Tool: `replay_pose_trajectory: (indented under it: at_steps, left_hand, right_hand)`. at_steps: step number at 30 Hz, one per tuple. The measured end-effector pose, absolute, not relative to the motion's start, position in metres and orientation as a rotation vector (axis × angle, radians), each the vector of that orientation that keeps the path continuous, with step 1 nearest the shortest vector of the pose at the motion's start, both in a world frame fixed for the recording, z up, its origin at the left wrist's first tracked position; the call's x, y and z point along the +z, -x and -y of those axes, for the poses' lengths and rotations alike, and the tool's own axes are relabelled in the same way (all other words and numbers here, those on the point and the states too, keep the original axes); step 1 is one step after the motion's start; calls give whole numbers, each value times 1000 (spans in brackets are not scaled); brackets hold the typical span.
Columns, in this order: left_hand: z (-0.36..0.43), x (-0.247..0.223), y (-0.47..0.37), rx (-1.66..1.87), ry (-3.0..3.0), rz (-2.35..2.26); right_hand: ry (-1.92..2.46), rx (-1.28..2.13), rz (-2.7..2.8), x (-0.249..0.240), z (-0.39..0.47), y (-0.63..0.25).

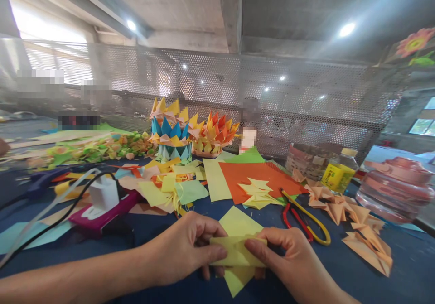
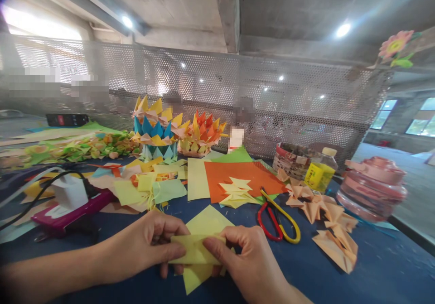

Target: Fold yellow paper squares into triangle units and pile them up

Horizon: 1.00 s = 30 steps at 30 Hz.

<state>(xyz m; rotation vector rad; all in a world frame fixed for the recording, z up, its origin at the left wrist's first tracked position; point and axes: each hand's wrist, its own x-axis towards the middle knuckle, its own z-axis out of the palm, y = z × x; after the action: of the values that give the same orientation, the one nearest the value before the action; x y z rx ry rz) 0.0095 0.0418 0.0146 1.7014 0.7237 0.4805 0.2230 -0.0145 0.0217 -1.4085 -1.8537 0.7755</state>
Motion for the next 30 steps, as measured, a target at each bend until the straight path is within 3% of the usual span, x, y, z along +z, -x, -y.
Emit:
replay_pose_trajectory:
  at_steps: [14,24,30]
  left_hand:
    - [-39,17,-11,510,-1671,-728]
    - [-37,19,-9,406,-1531,-620]
    - [-29,21,-9,333,-1661,-688]
  right_hand:
    - [1441,492,1958,22,17,-221]
    - [1005,-95,2185,29,26,-220]
    - [925,-117,2179,27,31,-215]
